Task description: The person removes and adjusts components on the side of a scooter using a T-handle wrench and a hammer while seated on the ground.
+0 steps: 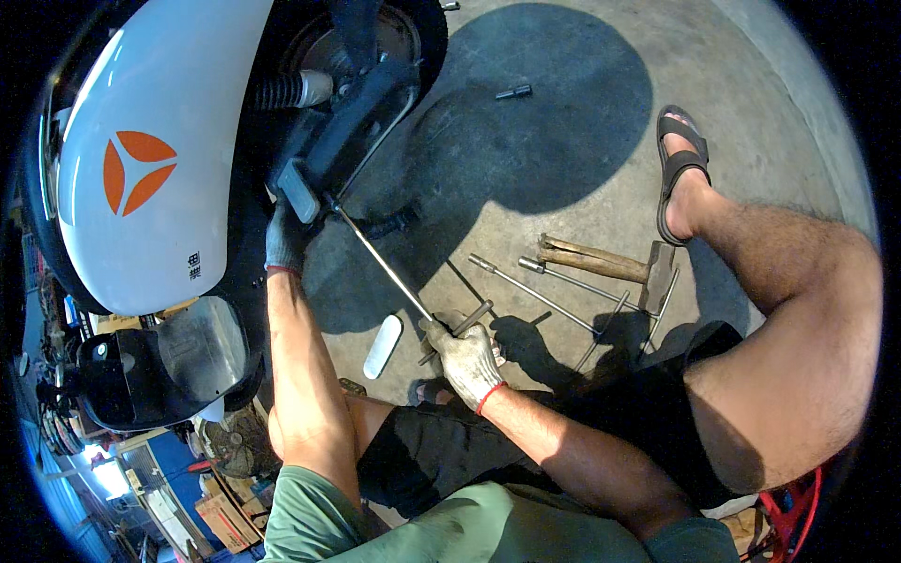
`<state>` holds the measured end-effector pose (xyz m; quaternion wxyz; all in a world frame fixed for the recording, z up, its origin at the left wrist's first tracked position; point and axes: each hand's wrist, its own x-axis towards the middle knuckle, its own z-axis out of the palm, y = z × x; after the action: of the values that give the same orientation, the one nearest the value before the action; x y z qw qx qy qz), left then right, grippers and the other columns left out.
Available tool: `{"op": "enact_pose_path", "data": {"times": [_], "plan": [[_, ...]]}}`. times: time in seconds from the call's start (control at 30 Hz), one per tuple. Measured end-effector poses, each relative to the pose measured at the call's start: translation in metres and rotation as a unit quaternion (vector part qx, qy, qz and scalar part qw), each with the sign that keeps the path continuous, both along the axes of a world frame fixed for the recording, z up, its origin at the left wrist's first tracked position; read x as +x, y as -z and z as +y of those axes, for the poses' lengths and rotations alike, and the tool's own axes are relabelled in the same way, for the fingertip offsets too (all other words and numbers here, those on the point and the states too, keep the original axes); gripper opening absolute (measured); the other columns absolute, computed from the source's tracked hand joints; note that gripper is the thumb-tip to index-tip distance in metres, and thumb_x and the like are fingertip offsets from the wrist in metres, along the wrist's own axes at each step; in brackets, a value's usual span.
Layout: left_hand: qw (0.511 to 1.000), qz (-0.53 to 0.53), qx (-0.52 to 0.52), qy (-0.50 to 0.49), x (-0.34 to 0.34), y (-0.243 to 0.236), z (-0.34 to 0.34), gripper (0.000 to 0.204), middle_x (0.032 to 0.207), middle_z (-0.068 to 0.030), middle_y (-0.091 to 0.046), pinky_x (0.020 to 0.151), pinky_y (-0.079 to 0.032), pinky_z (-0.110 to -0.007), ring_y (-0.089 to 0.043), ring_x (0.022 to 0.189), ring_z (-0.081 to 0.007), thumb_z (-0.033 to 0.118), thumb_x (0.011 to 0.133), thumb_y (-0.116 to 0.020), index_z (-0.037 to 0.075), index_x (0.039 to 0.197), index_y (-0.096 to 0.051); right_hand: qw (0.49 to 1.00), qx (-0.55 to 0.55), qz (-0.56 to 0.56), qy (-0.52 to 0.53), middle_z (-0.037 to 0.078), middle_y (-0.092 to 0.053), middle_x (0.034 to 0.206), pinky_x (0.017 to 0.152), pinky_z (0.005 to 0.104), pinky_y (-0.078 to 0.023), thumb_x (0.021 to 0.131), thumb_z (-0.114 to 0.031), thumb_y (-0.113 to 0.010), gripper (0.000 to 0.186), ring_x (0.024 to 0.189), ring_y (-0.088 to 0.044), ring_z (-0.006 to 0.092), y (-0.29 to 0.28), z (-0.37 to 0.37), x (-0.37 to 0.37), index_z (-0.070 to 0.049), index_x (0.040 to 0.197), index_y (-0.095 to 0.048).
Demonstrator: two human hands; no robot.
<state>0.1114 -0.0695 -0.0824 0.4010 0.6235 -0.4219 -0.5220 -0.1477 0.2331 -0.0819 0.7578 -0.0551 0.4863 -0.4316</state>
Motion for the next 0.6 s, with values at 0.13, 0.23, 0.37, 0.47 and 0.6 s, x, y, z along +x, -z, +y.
{"op": "enact_pose_path", "data": {"times": [0.13,0.23,0.37,0.47,0.6], "plan": [[0.997,0.078,-0.028,-0.003,-0.019,0.01,0.005,0.046,0.128,-0.01,-0.058,0.099,-0.045,-0.037,-0.057,0.112,-0.0256,0.038,0.102,-0.041,0.007,0.135,-0.051,1.0,-0.018,0.009,0.008,-0.001,-0.063,0.065,0.052,0.0257,-0.039,0.093,-0.025,-0.062,0.025,0.056,-0.048,0.0057,0.005,0.0,-0.002,-0.003,0.086,-0.071],[0.996,0.07,-0.042,-0.042,-0.037,0.008,0.009,0.046,0.127,-0.0112,-0.058,0.098,-0.046,-0.039,-0.057,0.111,-0.026,0.038,0.102,-0.043,0.006,0.134,-0.051,1.0,-0.016,0.016,0.011,0.0,-0.065,0.066,0.052,0.0275,-0.04,0.093,-0.027,-0.063,0.026,0.056,-0.05,0.0072,0.013,0.001,-0.003,-0.003,0.091,-0.071],[0.993,0.08,-0.07,-0.051,-0.034,0.009,0.013,0.048,0.125,-0.0117,-0.059,0.097,-0.048,-0.039,-0.058,0.111,-0.0265,0.04,0.1,-0.046,0.005,0.133,-0.051,0.999,-0.014,0.05,-0.01,0.003,-0.066,0.067,0.055,0.0298,-0.044,0.092,-0.027,-0.063,0.026,0.056,-0.054,0.0092,0.017,0.001,0.0,-0.004,0.088,-0.072],[0.992,0.082,-0.071,-0.064,-0.038,0.008,0.017,0.049,0.123,-0.0117,-0.06,0.096,-0.049,-0.039,-0.058,0.11,-0.0271,0.041,0.099,-0.048,0.005,0.132,-0.052,0.999,-0.02,0.038,0.011,0.003,-0.065,0.068,0.051,0.026,-0.041,0.093,-0.023,-0.061,0.022,0.054,-0.052,0.0079,0.017,0.001,0.001,-0.003,0.093,-0.07],[0.989,0.086,-0.072,-0.091,-0.052,0.004,0.021,0.048,0.125,-0.0113,-0.058,0.097,-0.048,-0.041,-0.057,0.111,-0.0282,0.041,0.099,-0.049,0.008,0.133,-0.052,0.998,-0.039,0.039,0.019,0.002,-0.065,0.069,0.051,0.0258,-0.041,0.093,-0.022,-0.061,0.021,0.056,-0.052,0.0075,0.02,0.002,0.0,-0.002,0.096,-0.069]]}}
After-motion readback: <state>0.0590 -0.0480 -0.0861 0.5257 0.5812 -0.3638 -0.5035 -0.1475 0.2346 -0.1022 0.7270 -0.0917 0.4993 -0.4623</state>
